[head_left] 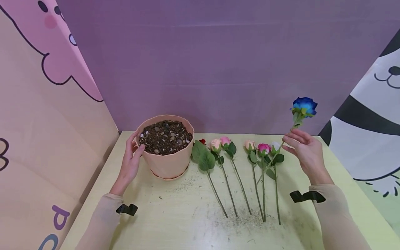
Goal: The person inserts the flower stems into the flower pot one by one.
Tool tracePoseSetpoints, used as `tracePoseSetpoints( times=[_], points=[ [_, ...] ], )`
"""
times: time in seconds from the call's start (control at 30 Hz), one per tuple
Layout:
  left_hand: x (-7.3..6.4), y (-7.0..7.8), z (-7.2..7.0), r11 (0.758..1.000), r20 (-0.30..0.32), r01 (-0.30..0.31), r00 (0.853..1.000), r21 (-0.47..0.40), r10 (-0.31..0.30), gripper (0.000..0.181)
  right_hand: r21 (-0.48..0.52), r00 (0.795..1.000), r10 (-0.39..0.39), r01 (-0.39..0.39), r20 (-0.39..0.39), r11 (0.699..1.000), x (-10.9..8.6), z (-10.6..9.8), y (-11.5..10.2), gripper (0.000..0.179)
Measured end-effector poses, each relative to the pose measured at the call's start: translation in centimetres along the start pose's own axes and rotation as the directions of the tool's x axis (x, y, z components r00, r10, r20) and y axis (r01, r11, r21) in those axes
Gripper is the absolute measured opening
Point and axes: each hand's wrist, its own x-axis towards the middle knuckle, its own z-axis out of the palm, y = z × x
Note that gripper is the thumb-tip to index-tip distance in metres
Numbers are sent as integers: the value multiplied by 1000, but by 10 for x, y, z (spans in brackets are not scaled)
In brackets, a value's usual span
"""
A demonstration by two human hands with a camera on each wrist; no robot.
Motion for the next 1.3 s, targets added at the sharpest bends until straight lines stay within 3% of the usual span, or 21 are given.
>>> tracePoseSetpoints(
  times=[0.6, 0.83, 1.3],
  points=[
    [-1, 0, -4, 1000, 14, 15, 1000, 24, -15, 64, 46, 998, -57, 56, 19, 997, 6, 39, -9, 40],
    [1, -1, -4, 1000, 26, -5, 1000, 30, 4, 63, -26, 992, -126, 126, 4, 992, 8, 56, -6, 39],
    [-1, 1, 0, 1000, 18, 11, 1000, 1, -11, 60, 15, 992, -122, 122, 12, 992, 13, 95, -18, 44]
  ],
)
